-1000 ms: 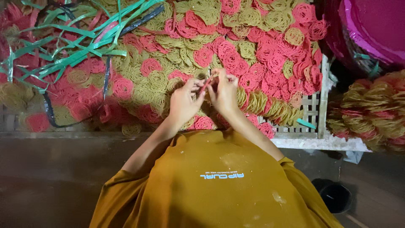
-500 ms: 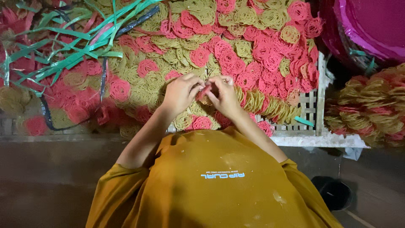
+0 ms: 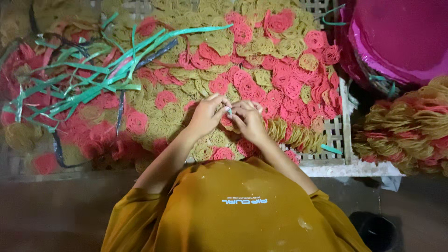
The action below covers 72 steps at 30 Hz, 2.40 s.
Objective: The person repeatedly picks up small pink and yellow decorative sponge flowers from a wooden crate and ties them together with a light blue plastic tie. The tied bundles are accumulated in the person's hands and then placed into a pink basin to the right.
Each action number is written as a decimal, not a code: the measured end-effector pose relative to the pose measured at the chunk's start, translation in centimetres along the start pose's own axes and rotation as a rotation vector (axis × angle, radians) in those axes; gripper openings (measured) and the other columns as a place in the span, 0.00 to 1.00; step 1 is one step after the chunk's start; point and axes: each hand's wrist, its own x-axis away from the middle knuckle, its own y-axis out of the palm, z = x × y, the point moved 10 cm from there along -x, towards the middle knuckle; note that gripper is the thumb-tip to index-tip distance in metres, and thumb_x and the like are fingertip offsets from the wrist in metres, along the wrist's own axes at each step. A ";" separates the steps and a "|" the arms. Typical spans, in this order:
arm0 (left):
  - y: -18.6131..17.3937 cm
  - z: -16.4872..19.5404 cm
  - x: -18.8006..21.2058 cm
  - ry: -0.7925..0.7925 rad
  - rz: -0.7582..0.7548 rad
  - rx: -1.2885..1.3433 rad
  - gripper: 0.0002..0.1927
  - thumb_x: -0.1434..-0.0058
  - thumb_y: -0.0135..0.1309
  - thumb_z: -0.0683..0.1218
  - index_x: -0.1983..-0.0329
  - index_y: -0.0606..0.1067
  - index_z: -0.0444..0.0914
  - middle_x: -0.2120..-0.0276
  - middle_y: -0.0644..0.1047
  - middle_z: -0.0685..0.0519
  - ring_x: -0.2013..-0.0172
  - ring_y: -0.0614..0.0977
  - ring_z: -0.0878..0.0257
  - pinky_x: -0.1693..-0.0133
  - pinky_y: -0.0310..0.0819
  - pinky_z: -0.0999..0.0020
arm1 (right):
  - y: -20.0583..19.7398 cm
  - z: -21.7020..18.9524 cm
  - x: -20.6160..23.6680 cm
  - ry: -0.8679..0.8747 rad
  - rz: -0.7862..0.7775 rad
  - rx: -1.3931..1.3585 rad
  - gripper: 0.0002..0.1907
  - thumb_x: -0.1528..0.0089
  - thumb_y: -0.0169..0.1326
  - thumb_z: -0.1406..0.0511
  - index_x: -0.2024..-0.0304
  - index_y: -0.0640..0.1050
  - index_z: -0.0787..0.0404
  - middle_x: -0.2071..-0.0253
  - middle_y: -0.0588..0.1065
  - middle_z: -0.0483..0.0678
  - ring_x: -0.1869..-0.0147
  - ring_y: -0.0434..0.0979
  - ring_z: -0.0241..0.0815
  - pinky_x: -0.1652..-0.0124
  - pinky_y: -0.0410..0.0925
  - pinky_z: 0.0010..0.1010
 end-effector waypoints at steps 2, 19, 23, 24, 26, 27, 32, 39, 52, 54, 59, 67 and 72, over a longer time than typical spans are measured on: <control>0.2 -1.7 -1.0 -0.108 -0.078 0.130 0.08 0.35 0.54 0.44 0.53 0.76 0.42 0.57 0.76 0.49 0.55 0.80 0.51 0.50 0.73 0.55 | -0.3 -0.5 -0.1 -0.024 0.017 -0.024 0.07 0.36 0.56 0.66 0.57 0.83 0.57 0.52 0.79 0.45 0.39 0.74 0.44 0.35 0.52 0.42; -14.9 -11.2 4.8 -0.395 0.149 0.658 0.19 0.26 0.47 0.49 0.37 0.72 0.37 0.46 0.80 0.46 0.48 0.83 0.58 0.46 0.77 0.62 | 7.5 -12.0 -4.7 0.303 0.209 0.063 0.04 0.39 0.61 0.65 0.62 0.85 0.51 0.63 0.81 0.42 0.52 0.77 0.42 0.39 0.57 0.39; -16.0 -14.6 11.1 -0.664 0.052 0.626 0.20 0.29 0.48 0.48 0.36 0.73 0.40 0.55 0.83 0.43 0.66 0.82 0.54 0.67 0.77 0.62 | 11.4 -17.4 -4.5 0.243 0.269 0.129 0.02 0.40 0.64 0.65 0.66 0.82 0.55 0.63 0.81 0.46 0.54 0.78 0.44 0.39 0.57 0.42; -17.1 -14.1 11.6 -0.530 0.053 0.644 0.19 0.29 0.49 0.47 0.36 0.74 0.39 0.54 0.83 0.44 0.64 0.82 0.58 0.64 0.78 0.65 | 12.5 -18.9 -4.4 0.228 0.293 0.157 0.01 0.40 0.63 0.66 0.66 0.83 0.55 0.64 0.81 0.46 0.54 0.78 0.45 0.39 0.56 0.43; -19.4 -12.8 12.9 -0.258 0.055 0.682 0.18 0.28 0.50 0.46 0.37 0.76 0.38 0.52 0.83 0.46 0.60 0.81 0.66 0.58 0.81 0.70 | 14.6 -21.8 -4.0 0.214 0.347 0.220 0.01 0.40 0.63 0.66 0.66 0.83 0.54 0.64 0.81 0.46 0.53 0.78 0.46 0.41 0.55 0.45; -20.8 -13.0 13.9 -0.204 0.078 0.582 0.17 0.29 0.52 0.46 0.38 0.76 0.37 0.53 0.84 0.46 0.59 0.83 0.66 0.56 0.80 0.70 | 15.8 -23.2 -3.9 0.213 0.376 0.254 0.02 0.41 0.63 0.66 0.65 0.83 0.54 0.64 0.80 0.47 0.52 0.78 0.46 0.41 0.55 0.45; -25.0 -15.0 18.8 -0.157 0.054 0.437 0.17 0.31 0.54 0.45 0.40 0.77 0.35 0.53 0.85 0.45 0.58 0.84 0.67 0.53 0.78 0.70 | 21.1 -29.0 -3.4 0.243 0.490 0.359 0.04 0.43 0.64 0.66 0.65 0.83 0.55 0.64 0.80 0.45 0.52 0.78 0.45 0.42 0.54 0.45; -29.4 -15.5 22.6 -0.028 -0.028 0.506 0.19 0.31 0.48 0.41 0.38 0.74 0.31 0.49 0.83 0.43 0.52 0.82 0.66 0.48 0.75 0.69 | 25.8 -34.1 -2.8 0.186 0.575 0.389 0.05 0.42 0.65 0.66 0.64 0.82 0.54 0.62 0.80 0.43 0.51 0.77 0.43 0.41 0.53 0.44; -27.4 -15.2 24.0 -0.253 -0.012 0.388 0.20 0.29 0.47 0.42 0.35 0.75 0.35 0.62 0.81 0.48 0.65 0.75 0.67 0.61 0.71 0.72 | 23.4 -34.3 -2.2 0.005 0.535 0.234 0.05 0.41 0.64 0.67 0.63 0.81 0.54 0.63 0.79 0.42 0.50 0.76 0.42 0.40 0.53 0.42; -27.9 -14.5 24.1 -0.185 0.073 0.432 0.20 0.29 0.47 0.42 0.36 0.74 0.34 0.59 0.82 0.51 0.62 0.76 0.70 0.59 0.72 0.74 | 23.1 -34.1 -3.0 -0.026 0.478 0.168 0.04 0.40 0.62 0.68 0.63 0.82 0.55 0.62 0.79 0.43 0.51 0.77 0.42 0.41 0.53 0.42; -27.7 -16.5 24.7 -0.351 0.253 0.744 0.17 0.27 0.44 0.42 0.40 0.75 0.34 0.53 0.80 0.57 0.55 0.81 0.71 0.54 0.81 0.73 | 23.2 -32.4 -5.0 -0.033 0.330 -0.109 0.03 0.38 0.61 0.69 0.63 0.82 0.56 0.63 0.80 0.42 0.54 0.78 0.40 0.44 0.59 0.37; -28.4 -16.6 25.0 -0.426 0.315 0.583 0.12 0.33 0.51 0.37 0.47 0.78 0.35 0.60 0.83 0.54 0.63 0.84 0.68 0.60 0.81 0.73 | 23.2 -32.2 -5.9 0.003 0.265 -0.195 0.12 0.39 0.62 0.67 0.55 0.75 0.55 0.64 0.78 0.41 0.57 0.81 0.35 0.41 0.55 0.39; -27.8 -15.2 21.4 -0.282 0.265 0.403 0.08 0.34 0.55 0.36 0.53 0.79 0.31 0.65 0.82 0.51 0.65 0.83 0.66 0.62 0.79 0.72 | 21.3 -30.6 -6.5 -0.130 0.276 -0.060 0.14 0.38 0.61 0.68 0.51 0.74 0.54 0.60 0.78 0.43 0.53 0.78 0.40 0.43 0.54 0.40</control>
